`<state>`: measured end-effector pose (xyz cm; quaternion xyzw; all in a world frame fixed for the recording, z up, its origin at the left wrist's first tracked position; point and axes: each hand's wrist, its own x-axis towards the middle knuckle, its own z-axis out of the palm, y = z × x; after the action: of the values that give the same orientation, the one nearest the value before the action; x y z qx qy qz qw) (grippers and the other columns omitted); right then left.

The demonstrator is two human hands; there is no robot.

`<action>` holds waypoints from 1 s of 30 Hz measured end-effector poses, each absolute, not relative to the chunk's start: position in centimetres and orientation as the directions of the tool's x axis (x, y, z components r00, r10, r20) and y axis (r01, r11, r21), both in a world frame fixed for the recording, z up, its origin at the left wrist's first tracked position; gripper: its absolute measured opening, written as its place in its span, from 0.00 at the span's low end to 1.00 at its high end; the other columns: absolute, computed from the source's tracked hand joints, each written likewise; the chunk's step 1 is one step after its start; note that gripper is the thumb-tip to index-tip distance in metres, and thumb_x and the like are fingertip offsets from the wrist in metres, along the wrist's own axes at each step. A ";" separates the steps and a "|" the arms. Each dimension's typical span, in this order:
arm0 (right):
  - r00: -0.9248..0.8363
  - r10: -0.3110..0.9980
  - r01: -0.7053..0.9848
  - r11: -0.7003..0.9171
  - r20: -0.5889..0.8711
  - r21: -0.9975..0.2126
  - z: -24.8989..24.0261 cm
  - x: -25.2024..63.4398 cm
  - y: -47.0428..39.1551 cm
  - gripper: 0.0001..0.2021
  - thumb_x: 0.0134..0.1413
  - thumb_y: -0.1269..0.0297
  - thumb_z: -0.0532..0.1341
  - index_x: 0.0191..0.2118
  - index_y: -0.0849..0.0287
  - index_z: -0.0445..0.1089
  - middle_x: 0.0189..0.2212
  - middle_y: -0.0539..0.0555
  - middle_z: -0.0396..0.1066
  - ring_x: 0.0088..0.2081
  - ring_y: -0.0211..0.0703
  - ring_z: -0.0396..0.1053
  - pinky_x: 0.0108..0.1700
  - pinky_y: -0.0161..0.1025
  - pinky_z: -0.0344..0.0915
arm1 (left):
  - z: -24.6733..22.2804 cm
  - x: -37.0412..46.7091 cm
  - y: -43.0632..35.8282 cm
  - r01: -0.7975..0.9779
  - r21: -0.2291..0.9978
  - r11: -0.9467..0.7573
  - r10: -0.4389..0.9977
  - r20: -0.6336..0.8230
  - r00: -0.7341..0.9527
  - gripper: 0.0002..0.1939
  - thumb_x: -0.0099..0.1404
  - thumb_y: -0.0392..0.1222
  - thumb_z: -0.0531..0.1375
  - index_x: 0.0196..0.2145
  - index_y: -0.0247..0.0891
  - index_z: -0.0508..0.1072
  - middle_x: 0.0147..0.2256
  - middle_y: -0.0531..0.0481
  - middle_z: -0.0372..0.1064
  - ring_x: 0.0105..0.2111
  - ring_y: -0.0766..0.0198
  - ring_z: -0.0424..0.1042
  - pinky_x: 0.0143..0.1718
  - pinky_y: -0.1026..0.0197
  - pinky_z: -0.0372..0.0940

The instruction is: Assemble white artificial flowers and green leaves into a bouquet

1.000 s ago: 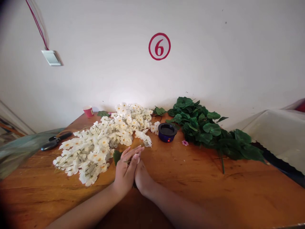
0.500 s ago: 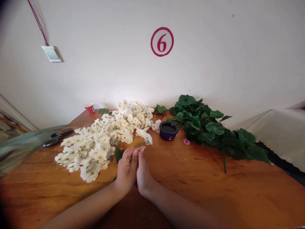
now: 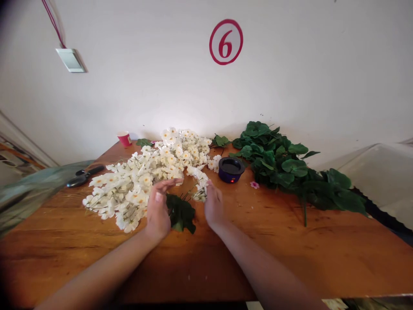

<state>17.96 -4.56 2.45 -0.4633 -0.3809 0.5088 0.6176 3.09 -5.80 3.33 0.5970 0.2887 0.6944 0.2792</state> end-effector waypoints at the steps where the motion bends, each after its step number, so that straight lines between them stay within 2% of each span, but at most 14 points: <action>1: 0.216 0.976 -0.253 0.088 0.032 -0.963 2.7 18.4 -4.2 0.11 0.52 0.57 0.61 0.22 0.53 0.66 0.23 0.48 0.64 0.32 0.43 0.62 0.35 0.38 0.59 | 3.5 2.7 -5.3 -0.032 0.764 -0.644 0.752 0.625 -0.209 0.17 0.71 0.53 0.47 0.45 0.39 0.68 0.42 0.45 0.73 0.45 0.59 0.72 0.53 0.52 0.63; 2: 0.243 0.967 -0.210 0.129 0.076 -0.969 2.9 18.7 -4.0 0.13 0.52 0.57 0.60 0.21 0.53 0.64 0.21 0.48 0.63 0.30 0.43 0.61 0.34 0.38 0.58 | 3.7 2.3 -4.8 -0.025 0.802 -0.597 0.780 0.573 -0.251 0.15 0.71 0.51 0.50 0.41 0.39 0.69 0.37 0.48 0.73 0.41 0.61 0.72 0.49 0.55 0.65; 4: 0.262 0.953 -0.119 0.189 0.153 -0.975 3.4 18.9 -3.6 0.15 0.54 0.56 0.59 0.19 0.53 0.61 0.18 0.47 0.59 0.27 0.42 0.59 0.32 0.38 0.56 | 3.7 1.8 -4.0 -0.002 0.859 -0.511 0.837 0.498 -0.226 0.15 0.70 0.50 0.51 0.33 0.39 0.69 0.30 0.51 0.71 0.33 0.63 0.71 0.41 0.60 0.66; 7: 0.260 0.954 -0.102 0.180 0.149 -0.978 3.6 18.6 -3.5 0.15 0.54 0.55 0.58 0.21 0.54 0.63 0.18 0.47 0.60 0.26 0.41 0.59 0.31 0.38 0.56 | 3.4 1.4 -3.7 0.169 0.855 -0.491 0.864 0.503 -0.035 0.15 0.68 0.50 0.54 0.30 0.38 0.70 0.27 0.52 0.70 0.30 0.64 0.69 0.35 0.61 0.65; 9: 0.239 0.968 -0.193 0.120 0.072 -0.974 3.5 18.2 -3.5 0.13 0.53 0.52 0.59 0.25 0.55 0.66 0.20 0.48 0.63 0.26 0.41 0.61 0.30 0.37 0.56 | 3.3 1.4 -3.9 0.318 0.767 -0.557 0.825 0.553 0.114 0.12 0.67 0.49 0.56 0.38 0.38 0.73 0.35 0.48 0.73 0.36 0.61 0.71 0.39 0.59 0.65; 12: 0.183 0.982 -0.317 0.016 -0.044 -0.948 3.1 17.5 -3.3 0.16 0.51 0.47 0.58 0.29 0.56 0.68 0.21 0.48 0.66 0.23 0.40 0.61 0.25 0.36 0.55 | 3.4 1.5 -4.2 0.431 0.579 -0.692 0.714 0.636 0.293 0.21 0.66 0.48 0.58 0.55 0.41 0.66 0.53 0.42 0.68 0.53 0.53 0.66 0.54 0.50 0.61; 14: 0.187 0.981 -0.301 0.012 -0.047 -0.953 3.0 17.4 -3.1 0.19 0.52 0.44 0.56 0.28 0.56 0.66 0.19 0.47 0.63 0.21 0.38 0.58 0.23 0.35 0.53 | 3.6 1.4 -4.1 0.474 0.527 -0.705 0.692 0.658 0.297 0.21 0.66 0.48 0.57 0.55 0.41 0.66 0.55 0.42 0.65 0.56 0.52 0.62 0.58 0.47 0.56; 16: 0.207 0.978 -0.206 0.072 0.029 -0.976 3.0 17.6 -3.1 0.19 0.53 0.45 0.54 0.25 0.56 0.62 0.17 0.46 0.58 0.20 0.37 0.55 0.23 0.36 0.51 | 3.8 1.1 -3.8 0.504 0.613 -0.609 0.766 0.620 0.170 0.16 0.67 0.49 0.56 0.49 0.40 0.70 0.48 0.43 0.71 0.50 0.54 0.68 0.52 0.51 0.62; 18: 0.215 0.969 -0.104 0.146 0.121 -0.984 3.3 18.1 -3.2 0.18 0.55 0.48 0.54 0.22 0.55 0.56 0.17 0.44 0.52 0.21 0.36 0.50 0.24 0.36 0.48 | 4.1 0.7 -3.4 0.460 0.754 -0.468 0.859 0.511 0.035 0.14 0.68 0.51 0.54 0.41 0.39 0.71 0.37 0.47 0.73 0.39 0.59 0.71 0.42 0.58 0.66; 21: 0.205 0.963 -0.029 0.185 0.175 -0.982 3.8 18.6 -3.5 0.20 0.56 0.50 0.54 0.21 0.54 0.47 0.18 0.43 0.44 0.22 0.35 0.44 0.25 0.36 0.44 | 5.0 -0.1 -2.8 0.422 0.840 -0.341 0.928 0.372 0.011 0.16 0.68 0.52 0.52 0.34 0.38 0.71 0.28 0.51 0.71 0.29 0.63 0.70 0.33 0.63 0.64; 23: 0.211 0.956 0.044 0.200 0.205 -0.979 4.0 18.7 -3.7 0.21 0.58 0.50 0.53 0.22 0.54 0.44 0.19 0.44 0.42 0.22 0.35 0.43 0.25 0.37 0.42 | 5.5 -0.5 -2.6 0.569 0.765 -0.302 0.939 0.341 0.039 0.16 0.67 0.51 0.52 0.31 0.38 0.71 0.26 0.52 0.70 0.27 0.63 0.69 0.31 0.63 0.61; 26: 0.222 0.941 0.184 0.216 0.255 -0.959 4.1 18.7 -3.6 0.21 0.59 0.50 0.51 0.22 0.54 0.43 0.19 0.45 0.42 0.23 0.36 0.44 0.25 0.37 0.42 | 5.6 -0.7 -2.5 0.813 0.527 -0.245 0.961 0.246 0.130 0.16 0.65 0.49 0.54 0.27 0.38 0.73 0.25 0.49 0.71 0.26 0.61 0.68 0.29 0.61 0.57; 28: 0.227 0.934 0.260 0.213 0.275 -0.942 3.9 18.8 -3.4 0.21 0.60 0.50 0.51 0.22 0.54 0.44 0.19 0.45 0.43 0.23 0.36 0.45 0.25 0.37 0.42 | 5.4 -0.5 -2.4 0.888 0.409 -0.211 0.977 0.122 0.176 0.18 0.65 0.50 0.53 0.24 0.37 0.73 0.24 0.47 0.71 0.25 0.60 0.69 0.28 0.60 0.55; 30: 0.238 0.927 0.309 0.211 0.291 -0.927 3.8 19.1 -3.2 0.21 0.60 0.50 0.50 0.22 0.54 0.44 0.19 0.45 0.43 0.23 0.36 0.46 0.25 0.37 0.42 | 5.2 -0.2 -2.5 0.917 0.346 -0.200 0.979 0.038 0.199 0.23 0.66 0.54 0.50 0.23 0.37 0.73 0.23 0.45 0.71 0.24 0.58 0.69 0.27 0.59 0.55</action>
<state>19.06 -3.25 3.82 -0.5619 -0.5499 0.2803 0.5507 -0.24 -2.48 5.17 0.7643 0.6201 0.1260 0.1243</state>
